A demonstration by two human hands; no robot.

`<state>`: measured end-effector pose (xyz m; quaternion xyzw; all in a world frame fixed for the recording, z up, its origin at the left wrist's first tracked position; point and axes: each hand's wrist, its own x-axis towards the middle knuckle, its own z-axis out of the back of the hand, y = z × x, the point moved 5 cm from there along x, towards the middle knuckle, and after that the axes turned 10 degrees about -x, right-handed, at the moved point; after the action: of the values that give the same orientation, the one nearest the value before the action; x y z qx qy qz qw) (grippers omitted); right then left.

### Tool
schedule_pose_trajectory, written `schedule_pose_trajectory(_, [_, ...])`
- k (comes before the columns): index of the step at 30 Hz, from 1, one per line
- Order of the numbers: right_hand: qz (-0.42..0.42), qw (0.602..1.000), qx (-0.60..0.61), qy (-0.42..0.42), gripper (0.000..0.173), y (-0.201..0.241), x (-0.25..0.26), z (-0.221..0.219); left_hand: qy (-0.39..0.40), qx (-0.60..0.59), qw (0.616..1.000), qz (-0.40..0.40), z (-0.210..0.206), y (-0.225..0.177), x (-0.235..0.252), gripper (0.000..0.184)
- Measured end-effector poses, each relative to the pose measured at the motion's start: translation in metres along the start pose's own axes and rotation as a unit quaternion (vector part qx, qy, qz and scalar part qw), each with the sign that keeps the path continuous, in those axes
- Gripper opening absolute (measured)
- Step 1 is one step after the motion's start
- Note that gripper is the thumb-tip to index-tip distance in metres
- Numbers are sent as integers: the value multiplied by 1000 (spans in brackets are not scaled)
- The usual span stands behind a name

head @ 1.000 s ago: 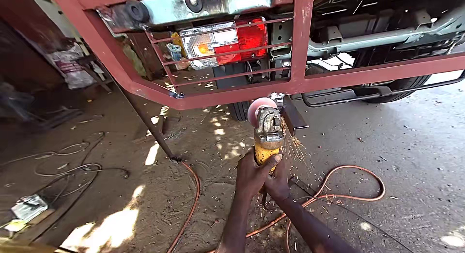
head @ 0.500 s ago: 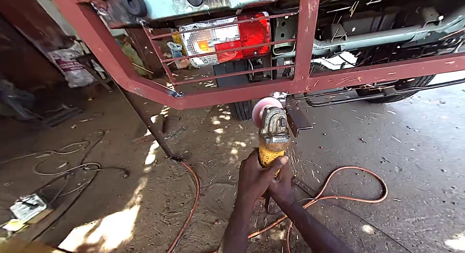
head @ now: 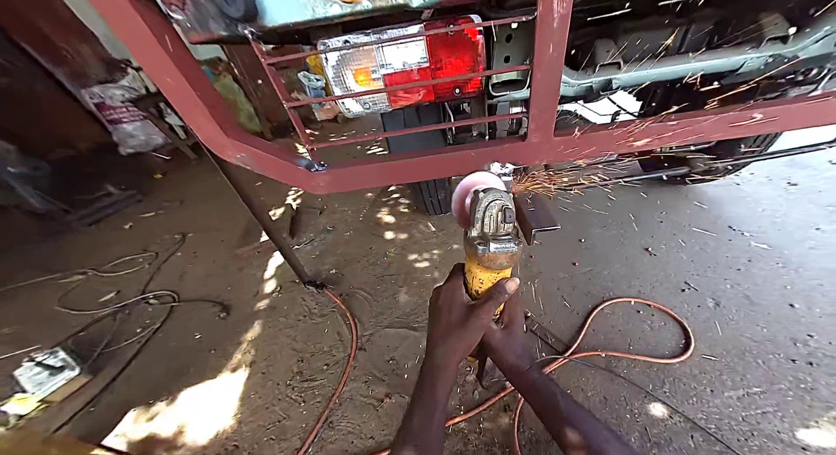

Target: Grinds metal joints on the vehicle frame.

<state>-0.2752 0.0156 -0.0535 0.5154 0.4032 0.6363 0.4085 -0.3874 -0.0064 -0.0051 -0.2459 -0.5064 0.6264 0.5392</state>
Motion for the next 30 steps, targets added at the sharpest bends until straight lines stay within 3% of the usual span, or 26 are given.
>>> schedule_pose_trajectory(6, [-14, 1000, -15, 8, 80, 11, -3, -1, -7, 11, 1000, 3, 7, -5, -4, 72])
schedule_pose_trajectory(9, [-19, 1000, 5, -7, 89, 11, -7, -1, 2, 22, 1000, 5, 4, -1, -4, 71])
schedule_pose_trajectory(12, [10, 1000, 7, -18, 79, 9, -1, -1, 7, 19, 1000, -1, 2, -5, 0, 71])
schedule_pose_trajectory(15, [26, 1000, 1, -11, 82, 15, 0, 1, 2, 18, 1000, -3, 3, -7, 0, 72])
schedule_pose_trajectory(19, [-11, 1000, -10, -15, 74, 1, 0, 1, 9, 28, 1000, -5, -1, -7, 0, 73])
schedule_pose_trajectory(22, [-26, 1000, 15, -4, 73, 21, 0, 1, -1, 28, 1000, -1, 4, -13, 3, 72])
schedule_pose_trajectory(25, [22, 1000, 13, -14, 79, 18, 2, -1, -3, 42, 999, -10, 6, -14, 4, 72])
schedule_pose_trajectory(30, [47, 998, 25, -34, 73, 15, 5, -4, 0, 72, 997, -16, 9, -19, 5, 74])
